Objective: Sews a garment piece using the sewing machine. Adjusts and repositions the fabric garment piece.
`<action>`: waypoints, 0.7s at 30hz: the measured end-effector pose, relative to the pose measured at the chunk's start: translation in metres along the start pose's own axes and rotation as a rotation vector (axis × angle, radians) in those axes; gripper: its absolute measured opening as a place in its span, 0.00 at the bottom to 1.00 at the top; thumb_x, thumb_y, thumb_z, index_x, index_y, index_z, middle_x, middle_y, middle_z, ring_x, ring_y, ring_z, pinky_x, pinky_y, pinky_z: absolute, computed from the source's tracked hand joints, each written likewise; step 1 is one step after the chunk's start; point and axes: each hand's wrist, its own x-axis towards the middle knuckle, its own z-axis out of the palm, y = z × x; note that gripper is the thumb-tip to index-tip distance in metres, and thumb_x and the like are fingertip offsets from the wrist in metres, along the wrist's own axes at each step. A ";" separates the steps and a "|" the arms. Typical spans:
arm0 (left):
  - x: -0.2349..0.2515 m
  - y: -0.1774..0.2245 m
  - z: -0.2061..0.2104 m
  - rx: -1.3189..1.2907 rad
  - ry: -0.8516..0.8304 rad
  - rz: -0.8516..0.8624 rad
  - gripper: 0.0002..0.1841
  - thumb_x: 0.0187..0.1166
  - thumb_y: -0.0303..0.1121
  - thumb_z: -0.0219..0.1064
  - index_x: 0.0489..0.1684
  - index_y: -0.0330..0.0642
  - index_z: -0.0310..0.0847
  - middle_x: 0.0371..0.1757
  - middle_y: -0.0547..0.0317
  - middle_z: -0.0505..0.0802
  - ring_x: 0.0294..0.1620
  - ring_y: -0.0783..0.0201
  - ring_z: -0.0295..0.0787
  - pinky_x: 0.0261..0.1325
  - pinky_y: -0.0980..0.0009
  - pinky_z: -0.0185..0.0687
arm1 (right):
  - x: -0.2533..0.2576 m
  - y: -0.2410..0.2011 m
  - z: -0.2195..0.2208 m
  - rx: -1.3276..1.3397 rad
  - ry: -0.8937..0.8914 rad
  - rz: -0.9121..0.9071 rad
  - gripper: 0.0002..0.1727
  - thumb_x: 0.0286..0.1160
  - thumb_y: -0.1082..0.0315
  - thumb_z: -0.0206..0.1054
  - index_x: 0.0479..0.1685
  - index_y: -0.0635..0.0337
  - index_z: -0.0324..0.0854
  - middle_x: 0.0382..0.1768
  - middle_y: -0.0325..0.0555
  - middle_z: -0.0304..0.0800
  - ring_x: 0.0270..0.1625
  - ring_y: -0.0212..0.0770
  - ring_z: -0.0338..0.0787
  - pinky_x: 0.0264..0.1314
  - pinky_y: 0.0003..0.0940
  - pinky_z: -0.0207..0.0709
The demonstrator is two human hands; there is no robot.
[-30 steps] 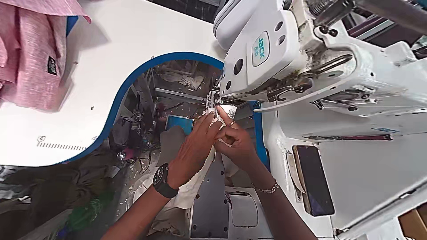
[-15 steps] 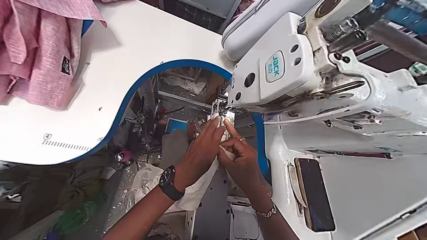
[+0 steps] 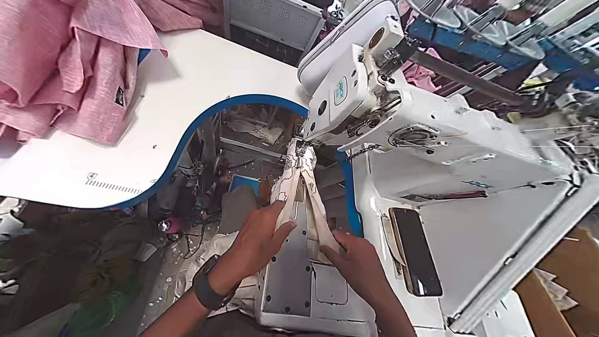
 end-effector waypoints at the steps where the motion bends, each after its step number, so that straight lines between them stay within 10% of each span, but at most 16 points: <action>1: -0.011 0.001 0.007 0.060 0.062 0.056 0.15 0.85 0.34 0.61 0.53 0.29 0.85 0.31 0.45 0.91 0.31 0.51 0.90 0.39 0.53 0.84 | -0.006 0.019 0.004 0.051 -0.091 -0.027 0.14 0.68 0.58 0.72 0.32 0.63 0.90 0.23 0.47 0.88 0.30 0.46 0.89 0.35 0.51 0.78; 6: -0.015 -0.009 0.039 0.293 0.395 0.356 0.11 0.76 0.27 0.60 0.29 0.35 0.88 0.22 0.51 0.90 0.23 0.57 0.91 0.24 0.63 0.82 | -0.021 -0.069 -0.007 -0.388 0.115 -0.502 0.15 0.71 0.59 0.62 0.18 0.55 0.82 0.08 0.41 0.72 0.10 0.43 0.79 0.08 0.38 0.65; 9: -0.002 -0.016 0.040 0.300 0.467 0.373 0.12 0.77 0.29 0.59 0.27 0.36 0.87 0.18 0.54 0.88 0.18 0.59 0.88 0.19 0.64 0.79 | -0.015 -0.098 -0.006 -0.398 -0.236 -0.200 0.08 0.73 0.68 0.68 0.39 0.63 0.88 0.19 0.55 0.85 0.25 0.61 0.91 0.24 0.56 0.78; 21: -0.006 -0.013 0.036 0.179 0.292 0.220 0.12 0.82 0.36 0.58 0.38 0.38 0.85 0.10 0.58 0.79 0.09 0.58 0.80 0.13 0.62 0.74 | 0.011 -0.109 -0.041 -0.478 -0.359 -0.156 0.14 0.75 0.60 0.67 0.34 0.64 0.87 0.13 0.53 0.81 0.21 0.60 0.89 0.24 0.54 0.75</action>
